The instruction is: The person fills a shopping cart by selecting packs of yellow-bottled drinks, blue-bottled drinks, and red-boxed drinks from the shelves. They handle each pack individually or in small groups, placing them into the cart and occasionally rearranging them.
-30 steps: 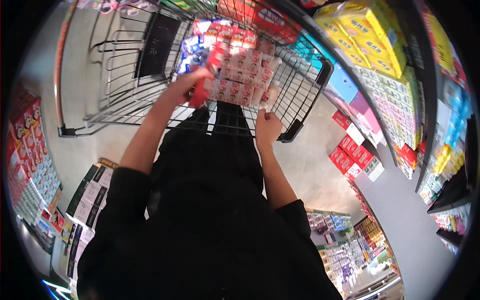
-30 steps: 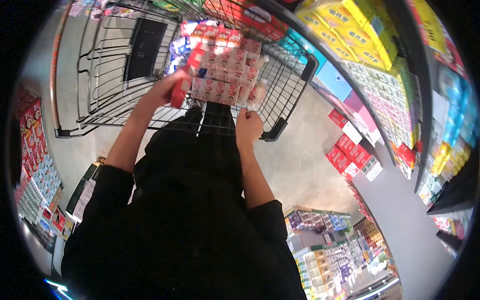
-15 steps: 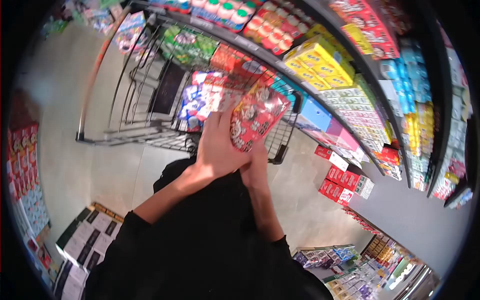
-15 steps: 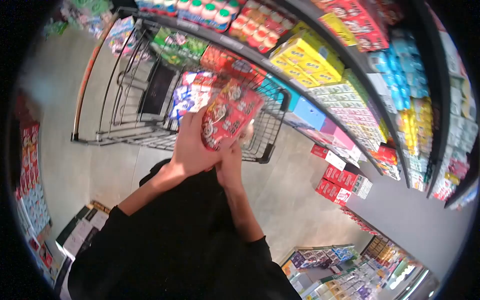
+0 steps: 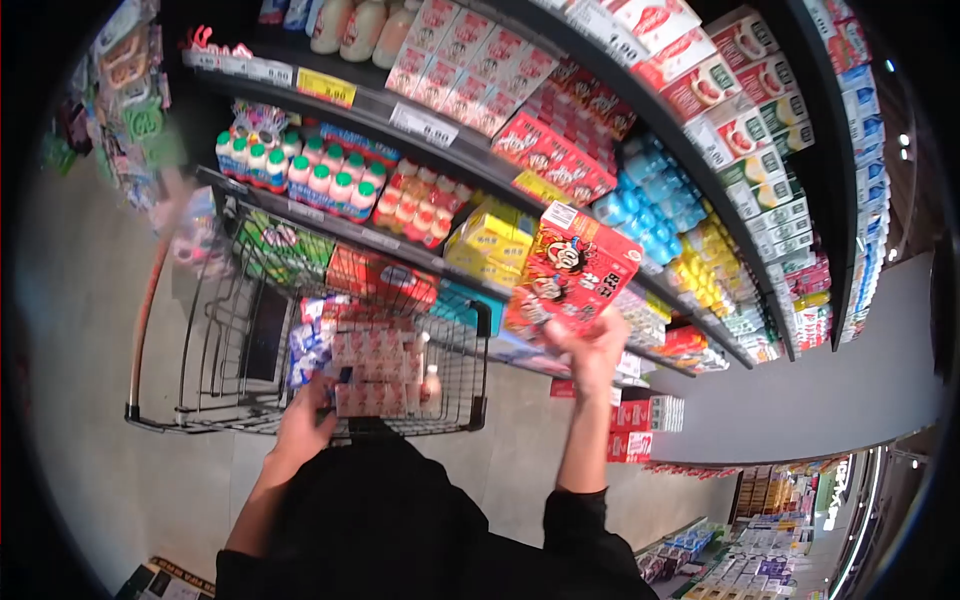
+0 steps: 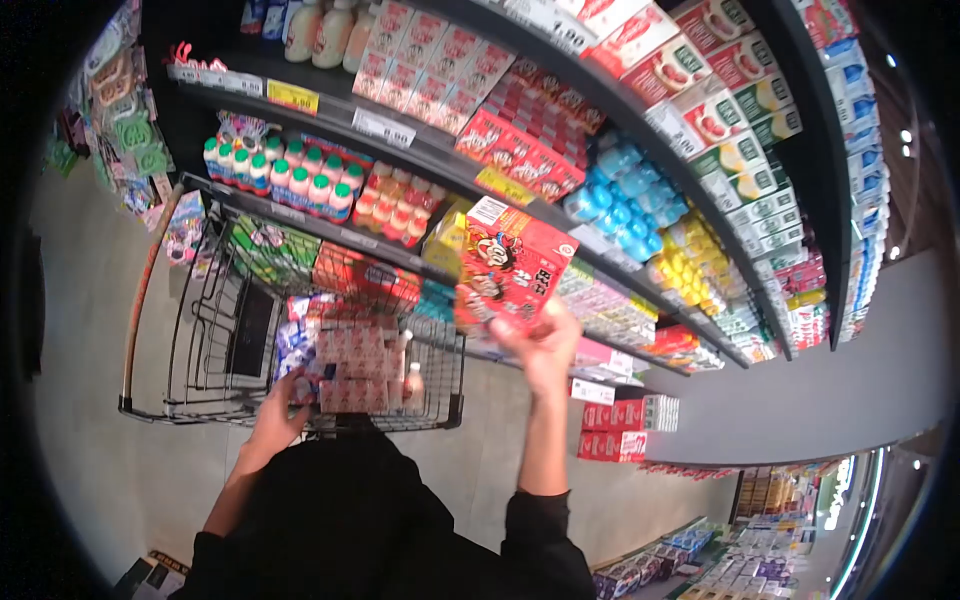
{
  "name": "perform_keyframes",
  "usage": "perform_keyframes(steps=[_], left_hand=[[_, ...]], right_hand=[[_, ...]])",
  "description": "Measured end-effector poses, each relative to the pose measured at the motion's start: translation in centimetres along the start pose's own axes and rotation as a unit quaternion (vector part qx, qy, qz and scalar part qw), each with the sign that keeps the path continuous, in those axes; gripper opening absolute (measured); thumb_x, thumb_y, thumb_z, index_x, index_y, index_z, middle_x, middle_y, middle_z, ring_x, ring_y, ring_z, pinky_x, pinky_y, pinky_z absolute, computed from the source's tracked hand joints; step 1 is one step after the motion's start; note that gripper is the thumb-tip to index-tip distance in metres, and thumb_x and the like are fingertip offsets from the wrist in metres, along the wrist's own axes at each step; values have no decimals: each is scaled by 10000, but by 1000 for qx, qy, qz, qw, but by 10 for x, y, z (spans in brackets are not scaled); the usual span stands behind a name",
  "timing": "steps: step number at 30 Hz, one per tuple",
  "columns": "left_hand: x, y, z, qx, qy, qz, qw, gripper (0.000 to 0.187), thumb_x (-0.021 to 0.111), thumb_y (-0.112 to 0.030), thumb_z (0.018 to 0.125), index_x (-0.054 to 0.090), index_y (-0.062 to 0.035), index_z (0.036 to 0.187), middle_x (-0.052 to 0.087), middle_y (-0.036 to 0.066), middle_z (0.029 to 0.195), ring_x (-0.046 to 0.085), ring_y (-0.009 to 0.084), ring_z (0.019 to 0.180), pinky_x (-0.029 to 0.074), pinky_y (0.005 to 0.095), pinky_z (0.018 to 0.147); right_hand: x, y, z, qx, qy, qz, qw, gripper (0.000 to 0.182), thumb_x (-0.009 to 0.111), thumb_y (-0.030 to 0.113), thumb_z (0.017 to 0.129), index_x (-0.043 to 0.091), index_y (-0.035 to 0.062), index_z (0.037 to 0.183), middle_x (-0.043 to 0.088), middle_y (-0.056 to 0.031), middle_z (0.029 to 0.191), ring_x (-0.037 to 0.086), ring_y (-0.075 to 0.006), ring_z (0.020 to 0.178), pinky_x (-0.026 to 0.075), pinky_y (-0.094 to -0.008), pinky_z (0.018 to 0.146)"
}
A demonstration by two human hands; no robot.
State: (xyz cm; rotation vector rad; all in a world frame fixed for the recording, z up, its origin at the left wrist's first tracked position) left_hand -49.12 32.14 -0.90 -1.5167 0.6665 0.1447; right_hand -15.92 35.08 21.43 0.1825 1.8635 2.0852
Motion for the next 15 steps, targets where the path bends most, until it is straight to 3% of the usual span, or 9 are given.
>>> perform_keyframes(steps=[2,4,6,8,10,11,14,15], left_hand=[[9,62,-22,20,-38,108,993,603,628,-74,707,422,-5,1269,575,180,1017,577,335,930,478,414,779],[8,87,-41,-64,-2,151,986,508,615,-106,716,492,-36,1204,607,161,984,600,331,883,481,432,750],[16,91,-40,-63,-16,168,984,451,606,-126,717,529,-59,1156,624,139,941,612,321,845,484,433,734],[18,87,-32,-64,-26,186,980,396,598,-146,718,565,-82,1108,641,117,899,624,311,807,487,434,719],[19,71,-25,-103,8,196,975,309,598,-188,701,616,-110,1000,654,90,840,635,293,754,494,419,677],[27,86,-25,-109,-8,246,963,279,605,-224,682,628,-116,938,652,76,824,636,272,762,496,405,659],[27,80,-28,-123,-6,279,952,265,608,-241,671,633,-112,901,647,76,812,636,262,758,500,403,656],[30,83,-30,-117,-8,285,951,272,604,-255,673,632,-112,903,643,73,808,635,256,756,501,406,659]], right_hand=[[-23,13,33,-148,4,-99,984,417,760,-21,677,611,-27,1067,649,-63,973,595,-134,882,479,-285,802],[-36,29,59,-230,-34,-218,948,439,751,-24,674,599,-45,1085,652,-81,957,597,-144,874,470,-272,807],[-36,45,92,-308,-70,-347,883,456,712,-62,646,599,-32,1087,656,-114,925,618,-160,839,476,-267,778],[-27,64,120,-340,-63,-408,845,457,641,-88,607,617,17,1051,655,-143,937,661,-243,836,491,-287,733],[-32,63,150,-353,-54,-445,821,434,646,-60,614,622,26,1038,657,-153,939,657,-282,848,496,-306,744],[-41,54,167,-372,-64,-452,808,441,673,-91,612,626,4,1041,664,-131,897,643,-172,831,473,-259,760],[-38,57,187,-351,-71,-471,806,427,691,-64,600,637,3,1018,661,-148,892,648,-193,838,474,-270,761],[-40,59,193,-347,-76,-509,784,424,711,78,619,647,60,1038,639,-172,826,623,-333,743,480,-367,661]])
Point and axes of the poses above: each hand's wrist, its own z-axis towards the middle knuckle, its own x-axis out of the palm, y = z × x, the point moved 3 cm from there along z, towards the middle knuckle
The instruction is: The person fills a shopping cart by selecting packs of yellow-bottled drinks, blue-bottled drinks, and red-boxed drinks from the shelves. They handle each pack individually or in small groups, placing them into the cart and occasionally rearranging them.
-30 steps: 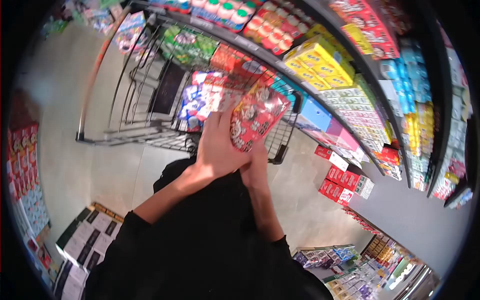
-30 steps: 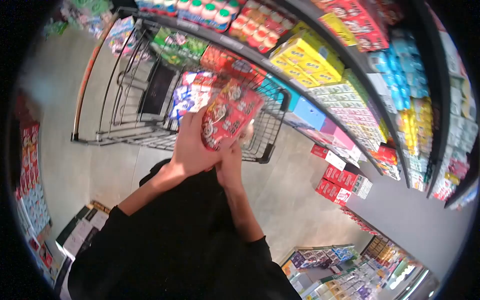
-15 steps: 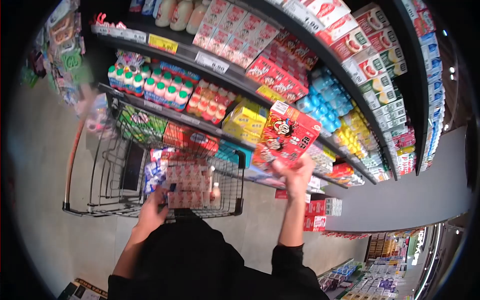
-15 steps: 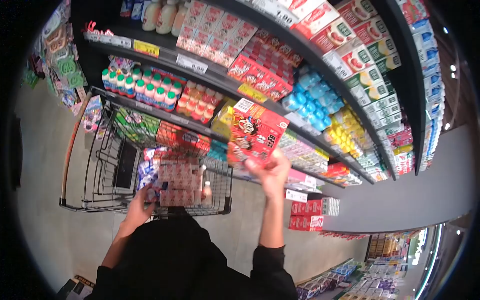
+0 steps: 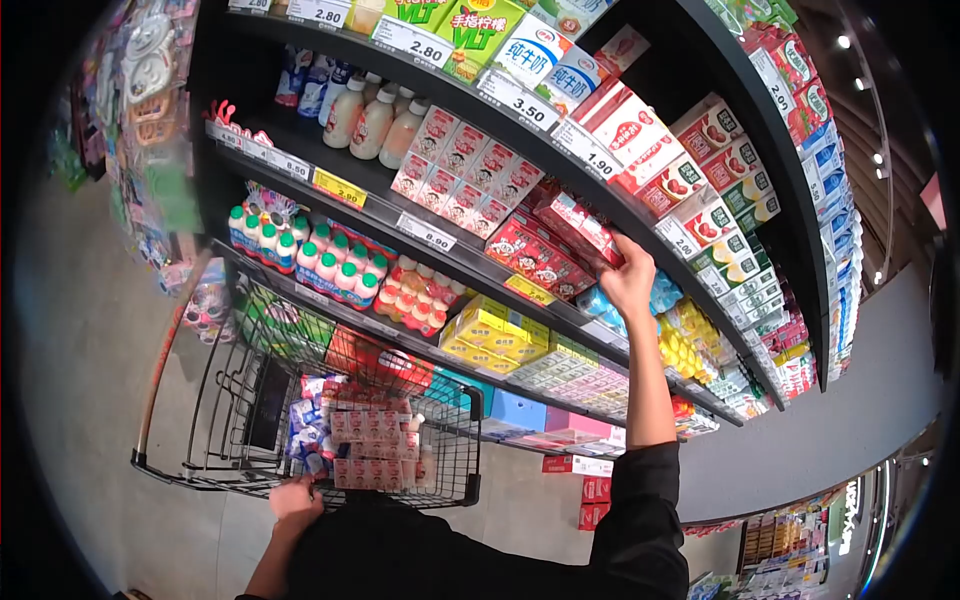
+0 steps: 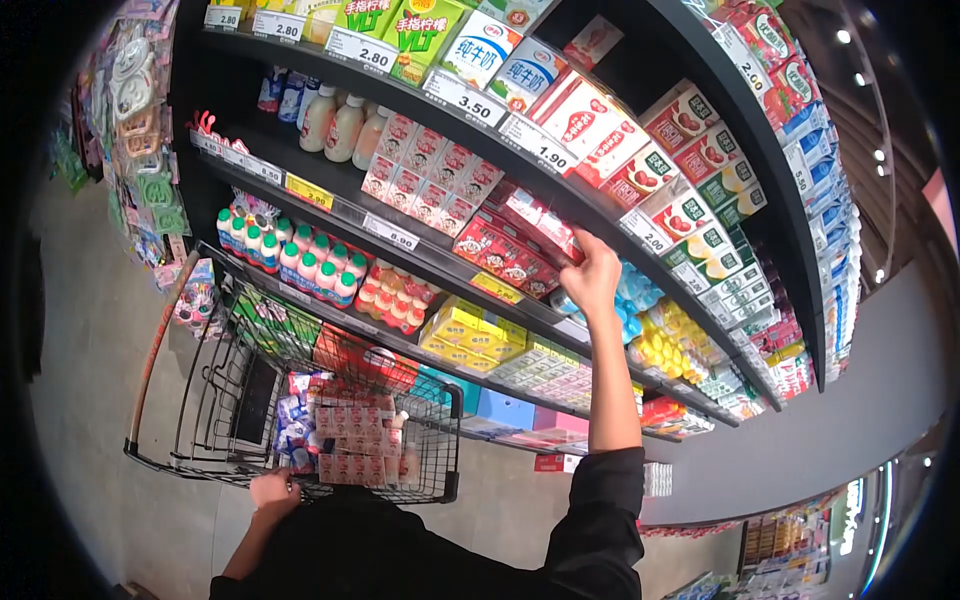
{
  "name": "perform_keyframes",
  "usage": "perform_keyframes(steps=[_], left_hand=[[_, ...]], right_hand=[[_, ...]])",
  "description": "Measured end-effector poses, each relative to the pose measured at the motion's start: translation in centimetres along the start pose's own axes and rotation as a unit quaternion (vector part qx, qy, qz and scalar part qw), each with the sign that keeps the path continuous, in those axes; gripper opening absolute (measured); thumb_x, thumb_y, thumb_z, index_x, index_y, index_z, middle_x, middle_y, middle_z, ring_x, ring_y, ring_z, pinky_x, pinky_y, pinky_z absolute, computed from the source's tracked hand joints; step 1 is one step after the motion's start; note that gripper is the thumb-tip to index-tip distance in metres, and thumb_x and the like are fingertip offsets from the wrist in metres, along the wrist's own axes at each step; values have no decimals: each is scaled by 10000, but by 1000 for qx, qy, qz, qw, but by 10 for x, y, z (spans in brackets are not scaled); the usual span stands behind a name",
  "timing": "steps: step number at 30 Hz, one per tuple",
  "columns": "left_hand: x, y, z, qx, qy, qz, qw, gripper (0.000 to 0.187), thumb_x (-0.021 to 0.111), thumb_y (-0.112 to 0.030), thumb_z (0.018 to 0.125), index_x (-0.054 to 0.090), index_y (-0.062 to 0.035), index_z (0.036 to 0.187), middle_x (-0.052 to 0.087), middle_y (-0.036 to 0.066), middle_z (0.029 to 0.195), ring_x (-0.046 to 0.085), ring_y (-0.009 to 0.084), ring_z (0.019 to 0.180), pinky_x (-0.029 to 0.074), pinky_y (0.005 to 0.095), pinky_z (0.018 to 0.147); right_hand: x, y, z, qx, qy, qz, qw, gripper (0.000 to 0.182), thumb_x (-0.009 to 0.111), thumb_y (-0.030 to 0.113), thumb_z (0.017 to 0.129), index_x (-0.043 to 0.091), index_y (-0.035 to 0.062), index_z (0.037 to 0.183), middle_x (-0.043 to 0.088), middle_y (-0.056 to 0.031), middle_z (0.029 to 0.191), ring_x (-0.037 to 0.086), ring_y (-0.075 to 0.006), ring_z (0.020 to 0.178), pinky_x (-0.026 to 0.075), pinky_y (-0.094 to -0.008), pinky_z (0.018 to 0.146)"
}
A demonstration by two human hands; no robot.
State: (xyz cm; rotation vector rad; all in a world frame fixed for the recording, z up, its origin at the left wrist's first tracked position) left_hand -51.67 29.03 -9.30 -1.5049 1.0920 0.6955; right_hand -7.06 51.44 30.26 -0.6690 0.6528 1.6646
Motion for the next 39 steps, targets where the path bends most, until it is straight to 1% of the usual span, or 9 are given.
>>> perform_keyframes(steps=[3,9,11,15,20,25,30,35,39], left_hand=[[3,-1,0,-16,12,20,1000,274,598,-269,676,636,-108,895,643,74,822,634,255,756,502,408,659],[7,6,1,-28,-10,15,999,240,592,-293,670,671,-130,828,654,92,824,638,271,754,496,419,640],[10,6,-2,-18,-14,9,1000,234,591,-288,671,675,-134,826,658,92,818,639,269,751,497,417,633],[1,0,-5,-24,-29,16,999,205,594,-260,663,675,-136,805,656,84,750,638,270,700,495,411,600],[-6,-7,-5,-12,-53,3,999,202,598,-252,655,681,-136,799,659,82,737,639,268,667,493,408,578],[-6,-5,-6,-23,-46,6,999,172,604,-248,641,683,-133,741,657,87,728,636,268,654,492,404,566],[-9,-4,-8,-22,-12,41,999,166,588,-223,652,677,-144,767,654,58,727,637,247,677,497,387,570],[-6,-2,-8,-21,-1,47,999,148,593,-234,666,653,-112,724,647,74,696,635,263,664,494,399,568],[-7,1,-4,-28,13,55,998,187,580,-273,694,688,-151,784,662,88,713,638,279,637,498,415,588]], right_hand=[[12,1,13,109,117,-57,986,460,723,136,633,644,85,1083,626,-167,774,612,-321,694,464,-379,631],[57,-53,25,-4,-17,50,999,410,698,162,688,633,69,1081,627,-210,891,620,-272,848,468,-367,737],[60,-70,35,157,102,170,968,362,695,189,708,633,44,1034,627,-219,950,602,-277,936,460,-362,768],[33,-29,67,74,173,-54,981,271,718,151,736,617,34,960,642,-107,901,595,-208,816,472,-357,729],[62,-82,66,14,82,-61,995,236,701,181,753,628,58,940,642,-119,853,609,-245,775,477,-364,697],[82,-92,70,-46,7,-125,991,331,616,256,816,599,72,1091,610,-178,1068,571,-332,1011,445,-412,865],[111,-70,63,24,-5,-141,990,389,524,337,880,566,55,1146,560,-210,1175,529,-356,1091,386,-442,952],[66,-25,24,113,-19,98,989,275,576,177,876,582,18,1100,561,-199,1173,558,-336,1043,427,-367,899],[56,46,-84,14,-171,121,978,252,590,71,833,582,-34,1061,588,-218,1103,537,-393,1067,408,-429,931]])
Point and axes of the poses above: each hand's wrist, its own z-axis towards the middle knuckle, its own x-axis out of the palm, y = z × x, the point moved 3 cm from there along z, towards the middle knuckle
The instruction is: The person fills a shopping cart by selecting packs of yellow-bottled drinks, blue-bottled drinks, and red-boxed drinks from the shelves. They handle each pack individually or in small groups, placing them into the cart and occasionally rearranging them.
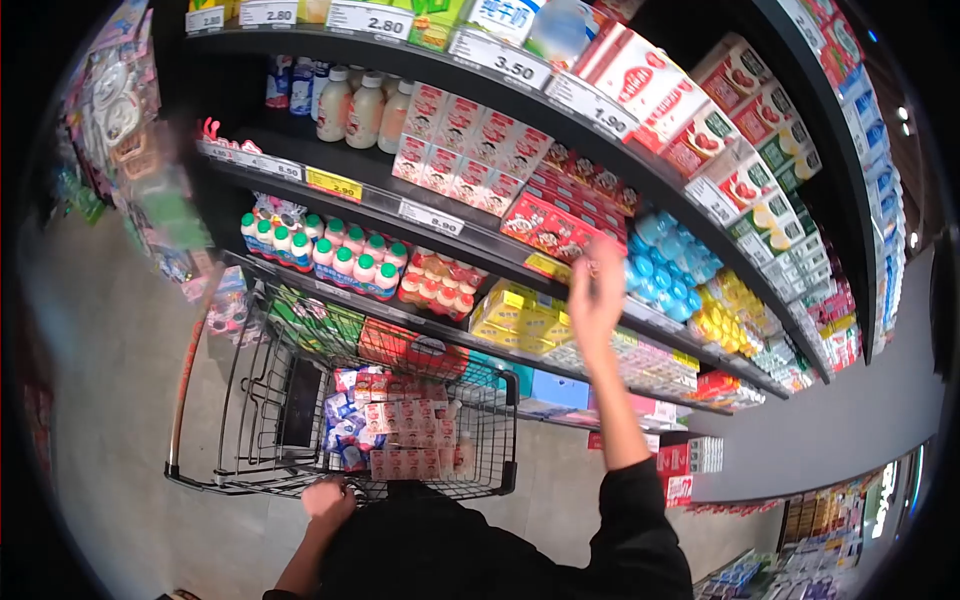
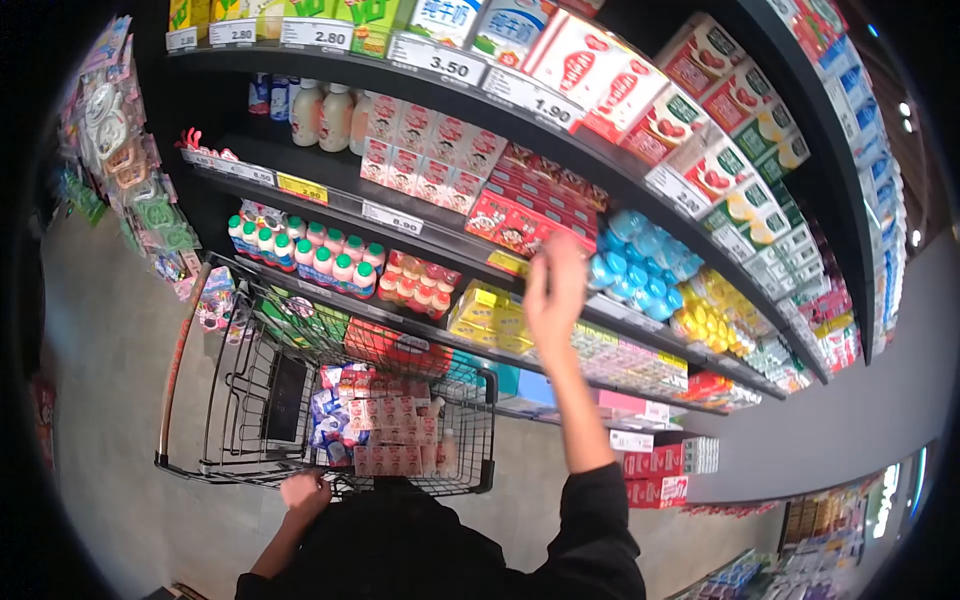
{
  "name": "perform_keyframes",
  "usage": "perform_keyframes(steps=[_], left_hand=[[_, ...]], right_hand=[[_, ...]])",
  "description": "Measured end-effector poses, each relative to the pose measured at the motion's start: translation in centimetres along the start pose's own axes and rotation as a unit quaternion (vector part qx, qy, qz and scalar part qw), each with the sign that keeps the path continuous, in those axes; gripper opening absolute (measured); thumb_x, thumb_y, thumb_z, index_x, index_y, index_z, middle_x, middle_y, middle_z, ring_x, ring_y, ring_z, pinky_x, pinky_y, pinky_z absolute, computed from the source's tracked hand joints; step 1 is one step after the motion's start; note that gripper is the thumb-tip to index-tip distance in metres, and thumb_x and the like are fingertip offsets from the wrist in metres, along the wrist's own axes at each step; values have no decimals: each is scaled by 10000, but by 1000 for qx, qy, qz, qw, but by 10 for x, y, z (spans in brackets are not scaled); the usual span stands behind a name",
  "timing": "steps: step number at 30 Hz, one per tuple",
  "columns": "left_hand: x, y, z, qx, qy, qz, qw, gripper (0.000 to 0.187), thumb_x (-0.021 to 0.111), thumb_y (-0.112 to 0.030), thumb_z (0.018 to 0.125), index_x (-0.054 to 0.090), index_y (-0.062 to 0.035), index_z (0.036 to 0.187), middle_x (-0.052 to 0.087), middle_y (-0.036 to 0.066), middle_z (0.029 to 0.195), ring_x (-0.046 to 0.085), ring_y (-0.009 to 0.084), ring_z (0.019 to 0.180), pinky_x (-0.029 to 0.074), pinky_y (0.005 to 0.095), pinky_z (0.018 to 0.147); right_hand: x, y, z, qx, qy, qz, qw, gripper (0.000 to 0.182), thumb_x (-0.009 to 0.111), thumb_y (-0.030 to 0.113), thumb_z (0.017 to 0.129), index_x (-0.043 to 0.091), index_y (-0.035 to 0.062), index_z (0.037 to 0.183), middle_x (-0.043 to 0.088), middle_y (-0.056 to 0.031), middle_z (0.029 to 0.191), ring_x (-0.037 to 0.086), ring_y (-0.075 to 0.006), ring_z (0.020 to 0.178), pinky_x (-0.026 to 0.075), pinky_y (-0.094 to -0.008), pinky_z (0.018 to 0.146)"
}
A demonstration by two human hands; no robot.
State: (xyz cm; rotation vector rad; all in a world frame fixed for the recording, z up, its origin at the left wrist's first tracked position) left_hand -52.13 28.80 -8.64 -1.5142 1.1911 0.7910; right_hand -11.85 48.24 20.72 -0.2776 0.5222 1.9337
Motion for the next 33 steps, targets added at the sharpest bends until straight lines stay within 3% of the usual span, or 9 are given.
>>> perform_keyframes(steps=[5,9,12,13,20,22,29,32,33], left_hand=[[-2,3,6,10,58,11,998,207,568,-314,731,696,-176,817,673,80,822,640,274,788,498,410,677],[-10,6,14,54,61,8,997,225,559,-300,742,684,-150,854,666,84,803,637,300,736,493,424,658],[-14,17,19,74,96,-35,992,234,574,-292,739,686,-143,880,673,97,819,642,305,772,500,416,684],[-20,22,23,87,114,-58,988,237,583,-272,738,684,-137,906,676,105,831,644,305,802,504,409,708],[-72,87,52,41,40,54,997,196,587,-219,741,667,-123,891,669,108,826,640,313,788,513,419,697],[-68,104,52,113,1,49,992,167,585,-211,750,665,-126,869,665,113,841,633,324,791,510,430,683],[-68,105,33,-18,59,28,998,169,567,-227,791,679,-155,894,665,134,840,630,332,821,508,424,726],[-72,99,29,-17,74,40,996,168,566,-212,781,680,-153,888,665,131,830,630,330,812,508,420,724],[-74,93,30,-23,63,31,997,163,567,-194,760,686,-149,862,665,122,798,633,320,787,511,412,710]], right_hand=[[0,18,-226,211,243,7,947,271,643,99,782,607,-32,1016,569,-225,1136,496,-415,1091,374,-451,965],[-21,39,-364,388,391,19,835,149,612,134,769,649,20,858,631,-201,909,579,-370,898,413,-436,846],[-38,65,-438,400,500,-20,767,138,567,170,766,668,76,767,635,-169,749,597,-346,819,415,-419,776],[-34,77,-459,363,414,-101,829,160,547,192,744,679,106,719,638,-137,698,599,-314,768,401,-419,723],[-4,78,-437,470,458,-165,736,159,579,218,678,696,123,730,670,-100,749,597,-280,733,329,-406,801],[-6,72,-426,472,473,-177,723,172,579,224,667,696,115,731,671,-99,751,599,-284,735,315,-424,826],[1,81,-428,491,543,-227,642,197,575,252,653,679,92,702,673,-92,747,629,-308,717,273,-494,907],[-5,83,-425,474,537,-265,646,194,581,266,657,675,99,690,670,-94,733,635,-304,702,276,-490,910],[-9,84,-420,455,519,-274,670,172,609,245,639,661,89,692,652,-106,677,622,-264,667,287,-400,846]])
Point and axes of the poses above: each hand's wrist, its own z-axis towards the middle knuckle, its own x-axis out of the palm, y = z × x, the point moved 3 cm from there along z, towards the middle knuckle
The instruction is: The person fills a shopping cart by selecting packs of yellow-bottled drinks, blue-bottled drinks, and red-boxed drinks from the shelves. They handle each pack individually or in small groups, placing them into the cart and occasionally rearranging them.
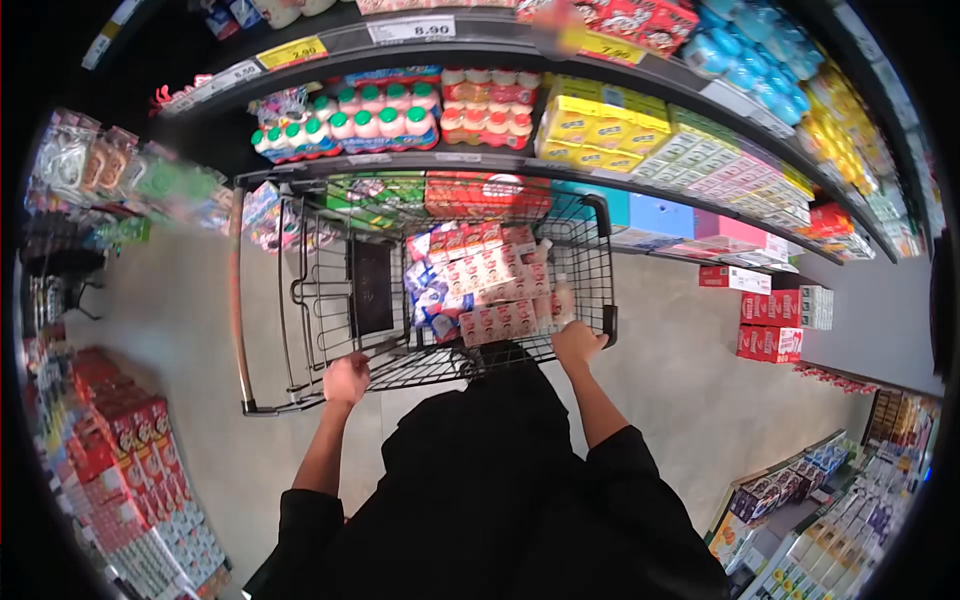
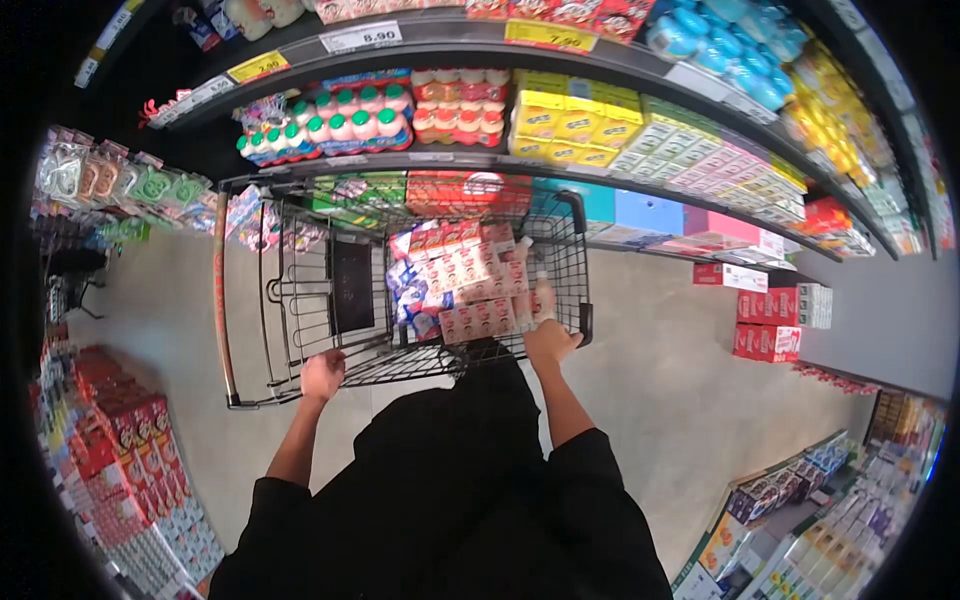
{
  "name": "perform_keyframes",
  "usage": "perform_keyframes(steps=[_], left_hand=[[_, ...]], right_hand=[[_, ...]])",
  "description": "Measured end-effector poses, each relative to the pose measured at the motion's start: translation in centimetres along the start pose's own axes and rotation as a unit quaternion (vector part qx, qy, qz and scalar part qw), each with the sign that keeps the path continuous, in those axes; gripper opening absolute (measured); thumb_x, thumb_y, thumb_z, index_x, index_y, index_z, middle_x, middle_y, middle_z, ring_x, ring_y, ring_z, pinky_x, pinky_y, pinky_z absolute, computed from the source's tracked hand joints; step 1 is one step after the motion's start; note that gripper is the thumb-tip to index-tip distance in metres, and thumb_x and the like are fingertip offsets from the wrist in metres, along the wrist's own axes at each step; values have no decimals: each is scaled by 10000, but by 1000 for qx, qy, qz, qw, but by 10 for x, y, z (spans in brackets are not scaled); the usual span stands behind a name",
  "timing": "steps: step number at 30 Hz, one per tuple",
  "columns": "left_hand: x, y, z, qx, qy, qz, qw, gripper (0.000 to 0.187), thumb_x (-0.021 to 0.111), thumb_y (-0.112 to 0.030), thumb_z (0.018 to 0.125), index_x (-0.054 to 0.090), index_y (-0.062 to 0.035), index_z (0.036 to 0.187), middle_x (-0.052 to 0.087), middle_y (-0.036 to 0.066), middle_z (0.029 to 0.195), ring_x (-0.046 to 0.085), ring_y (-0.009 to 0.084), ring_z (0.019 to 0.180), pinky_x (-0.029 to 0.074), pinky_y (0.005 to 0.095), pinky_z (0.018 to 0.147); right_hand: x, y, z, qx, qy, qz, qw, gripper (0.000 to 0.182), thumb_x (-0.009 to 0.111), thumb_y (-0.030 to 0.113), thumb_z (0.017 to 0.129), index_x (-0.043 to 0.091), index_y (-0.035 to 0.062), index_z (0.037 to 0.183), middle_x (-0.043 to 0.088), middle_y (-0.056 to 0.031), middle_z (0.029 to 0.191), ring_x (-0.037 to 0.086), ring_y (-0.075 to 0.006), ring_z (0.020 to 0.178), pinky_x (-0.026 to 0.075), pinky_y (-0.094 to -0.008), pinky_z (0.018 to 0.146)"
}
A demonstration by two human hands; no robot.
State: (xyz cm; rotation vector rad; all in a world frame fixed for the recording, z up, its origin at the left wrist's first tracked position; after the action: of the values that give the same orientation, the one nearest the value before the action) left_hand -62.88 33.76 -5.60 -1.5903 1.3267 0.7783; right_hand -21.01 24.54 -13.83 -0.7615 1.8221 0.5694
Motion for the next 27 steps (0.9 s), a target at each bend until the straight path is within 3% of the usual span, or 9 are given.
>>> perform_keyframes(steps=[3,9,15,27], left_hand=[[-1,-3,-7,0,-4,-10,1000,153,570,-185,743,690,-150,831,665,113,763,637,309,758,514,402,692],[-4,-12,-9,-93,57,36,993,163,569,-237,783,694,-193,879,671,96,789,634,311,777,512,399,708],[-3,-3,-15,-67,37,16,997,168,581,-209,757,697,-146,861,672,108,799,644,293,755,517,385,682],[-14,-14,-3,-73,51,28,996,166,565,-225,780,691,-158,863,670,94,803,634,296,767,510,385,683]], right_hand=[[-17,-1,-8,29,44,65,996,158,605,227,636,659,86,683,652,-102,675,619,-267,662,291,-388,811],[-21,-3,-8,33,76,11,996,124,593,211,633,662,116,672,652,-86,679,617,-250,670,295,-365,786],[-20,-4,-14,34,72,37,996,123,592,220,648,667,136,697,651,-66,678,616,-228,685,297,-354,784],[-15,-6,-12,39,71,17,997,126,597,218,667,687,154,728,663,-64,679,622,-229,667,305,-365,780]])
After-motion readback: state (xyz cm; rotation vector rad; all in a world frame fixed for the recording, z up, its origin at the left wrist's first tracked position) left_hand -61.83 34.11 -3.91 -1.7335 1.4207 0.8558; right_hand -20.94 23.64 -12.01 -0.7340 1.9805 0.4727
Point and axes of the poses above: each hand's wrist, its own z-axis towards the middle knuckle, its own x-axis out of the palm, y = z × x, the point moved 3 cm from there along z, towards the middle knuckle
